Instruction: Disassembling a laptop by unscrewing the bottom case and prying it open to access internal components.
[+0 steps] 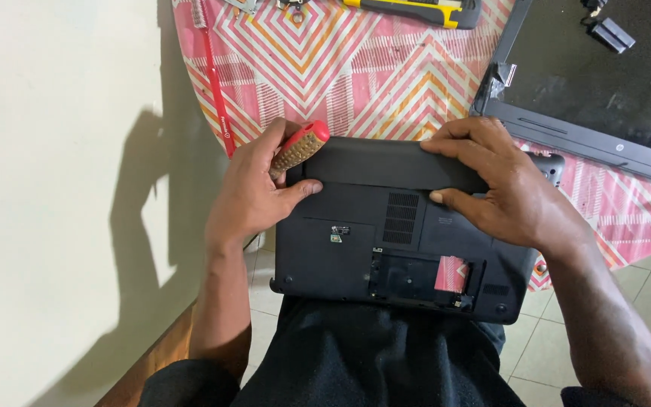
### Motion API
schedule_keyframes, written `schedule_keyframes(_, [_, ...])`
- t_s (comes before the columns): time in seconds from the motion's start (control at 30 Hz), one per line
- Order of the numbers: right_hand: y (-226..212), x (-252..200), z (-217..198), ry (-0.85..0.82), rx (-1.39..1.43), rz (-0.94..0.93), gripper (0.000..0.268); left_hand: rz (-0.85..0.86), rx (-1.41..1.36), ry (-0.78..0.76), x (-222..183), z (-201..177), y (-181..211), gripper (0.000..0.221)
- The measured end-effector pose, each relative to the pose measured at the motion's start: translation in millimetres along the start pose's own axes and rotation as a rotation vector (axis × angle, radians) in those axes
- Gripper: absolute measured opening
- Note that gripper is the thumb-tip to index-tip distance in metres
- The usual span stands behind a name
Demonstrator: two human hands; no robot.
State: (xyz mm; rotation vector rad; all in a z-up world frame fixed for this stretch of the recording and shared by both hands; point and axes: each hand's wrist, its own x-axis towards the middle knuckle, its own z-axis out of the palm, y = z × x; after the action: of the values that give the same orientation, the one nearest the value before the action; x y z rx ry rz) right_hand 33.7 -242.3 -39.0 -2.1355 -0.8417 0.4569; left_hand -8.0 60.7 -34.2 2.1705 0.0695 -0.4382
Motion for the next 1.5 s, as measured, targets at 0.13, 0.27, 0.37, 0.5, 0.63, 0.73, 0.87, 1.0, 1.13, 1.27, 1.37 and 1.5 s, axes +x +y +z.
schedule_keyframes(0.13, [1, 1, 2, -0.005, -0.076, -0.091, 0.053, 0.036, 0.052, -0.039, 2, -5, 6, 0.044])
schedule_keyframes(0.27, [1, 2, 1, 0.032, -0.135, -0.161, 0.051, 0.126, 0.067, -0.042, 2, -5, 2, 0.054])
schedule_keyframes(0.37, [0, 3, 0, 0.035, -0.202, -0.155, 0.049, 0.163, 0.064, -0.036, 2, -5, 1, 0.053])
schedule_keyframes(0.5, [1, 2, 1, 0.067, -0.152, -0.186, 0.043, 0.177, 0.092, 0.007, 1, -3, -5, 0.046])
schedule_keyframes(0.63, [4, 3, 4, 0.104, -0.131, -0.26, 0.04, 0.202, 0.113, 0.024, 0, 0, -10, 0.045])
schedule_keyframes(0.73, [6, 6, 1, 0.1, -0.065, -0.259, 0.038, 0.183, 0.094, 0.014, -1, 0, -13, 0.045])
schedule_keyframes(0.87, [6, 5, -6, 0.073, -0.036, -0.197, 0.045, 0.16, 0.068, 0.034, -3, 0, -14, 0.035])
schedule_keyframes(1.0, [12, 3, -17, -0.05, 0.012, -0.23, 0.051, 0.235, 0.136, 0.044, -2, 1, -17, 0.038])
schedule_keyframes(1.13, [13, -1, -29, -0.205, 0.012, -0.192, 0.063, 0.241, 0.125, 0.038, -4, 0, -18, 0.04])
schedule_keyframes(1.27, [18, -6, -33, -0.175, -0.082, -0.167, 0.065, 0.229, 0.11, 0.059, -4, 3, -18, 0.035])
schedule_keyframes(1.37, [20, -12, -31, -0.101, -0.184, -0.196, 0.067, 0.201, 0.113, 0.068, -5, 4, -18, 0.036])
schedule_keyframes(1.5, [15, -17, -26, -0.027, -0.169, -0.18, 0.055, 0.231, 0.118, 0.081, -5, 5, -18, 0.041])
